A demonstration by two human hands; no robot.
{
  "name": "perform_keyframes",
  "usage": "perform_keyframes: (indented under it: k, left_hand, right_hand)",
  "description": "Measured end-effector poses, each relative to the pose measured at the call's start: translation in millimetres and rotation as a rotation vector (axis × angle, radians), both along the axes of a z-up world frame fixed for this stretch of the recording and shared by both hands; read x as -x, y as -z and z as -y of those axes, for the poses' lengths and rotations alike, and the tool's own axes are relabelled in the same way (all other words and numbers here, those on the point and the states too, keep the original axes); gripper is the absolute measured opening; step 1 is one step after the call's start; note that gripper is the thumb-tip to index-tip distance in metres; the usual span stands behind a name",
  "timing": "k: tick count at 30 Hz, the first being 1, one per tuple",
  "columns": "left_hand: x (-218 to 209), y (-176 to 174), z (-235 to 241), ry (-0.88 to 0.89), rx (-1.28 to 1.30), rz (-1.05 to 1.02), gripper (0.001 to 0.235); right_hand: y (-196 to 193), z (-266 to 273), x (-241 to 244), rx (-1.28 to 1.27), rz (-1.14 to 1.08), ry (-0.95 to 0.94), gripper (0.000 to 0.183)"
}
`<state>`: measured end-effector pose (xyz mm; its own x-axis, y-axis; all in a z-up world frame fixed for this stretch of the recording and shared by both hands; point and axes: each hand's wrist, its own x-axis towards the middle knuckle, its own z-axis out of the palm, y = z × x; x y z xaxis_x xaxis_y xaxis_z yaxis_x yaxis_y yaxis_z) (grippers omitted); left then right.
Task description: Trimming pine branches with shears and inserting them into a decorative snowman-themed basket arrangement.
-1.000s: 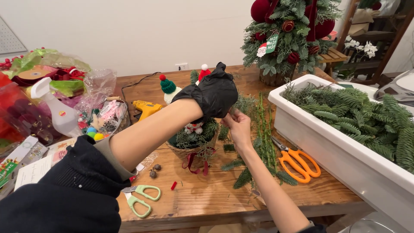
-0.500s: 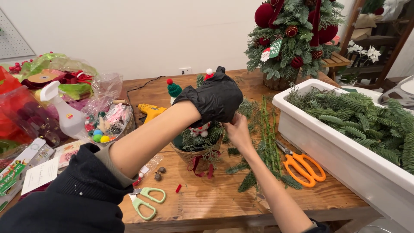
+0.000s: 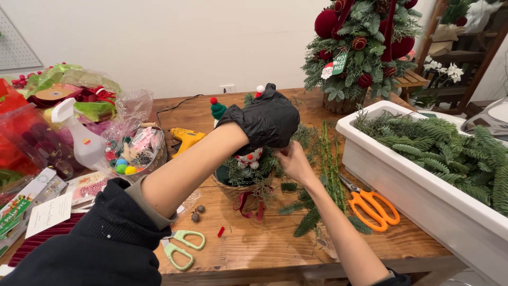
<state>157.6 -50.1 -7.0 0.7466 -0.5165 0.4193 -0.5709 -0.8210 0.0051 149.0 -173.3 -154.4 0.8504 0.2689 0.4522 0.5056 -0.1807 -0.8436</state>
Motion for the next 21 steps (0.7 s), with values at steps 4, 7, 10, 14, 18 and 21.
perform_keyframes:
  k: [4,7,10,14,18,21]
  left_hand:
    - [2,1,1,-0.003,-0.007,0.014,0.016]
    - [2,2,0,-0.006,-0.014,0.024,0.015]
    - [0,0,1,-0.01,-0.019,0.035,0.015]
    - [-2,-4,-6,-0.014,-0.026,0.052,0.014]
    - [-11,-15,-11,-0.017,-0.034,0.066,0.013]
    - [-17,-22,-4,-0.021,-0.041,0.074,0.013]
  right_hand:
    - [-4,-7,8,0.023,0.015,0.088,0.035]
    - [19,-10,-3,-0.021,-0.054,0.165,0.031]
    - [19,-11,-4,-0.028,-0.098,0.202,0.019]
    - [33,-6,-28,0.048,-0.081,0.151,0.015]
    - [37,-2,-38,0.094,-0.057,0.145,0.016]
    - [63,1,-70,0.127,-0.055,0.168,0.016]
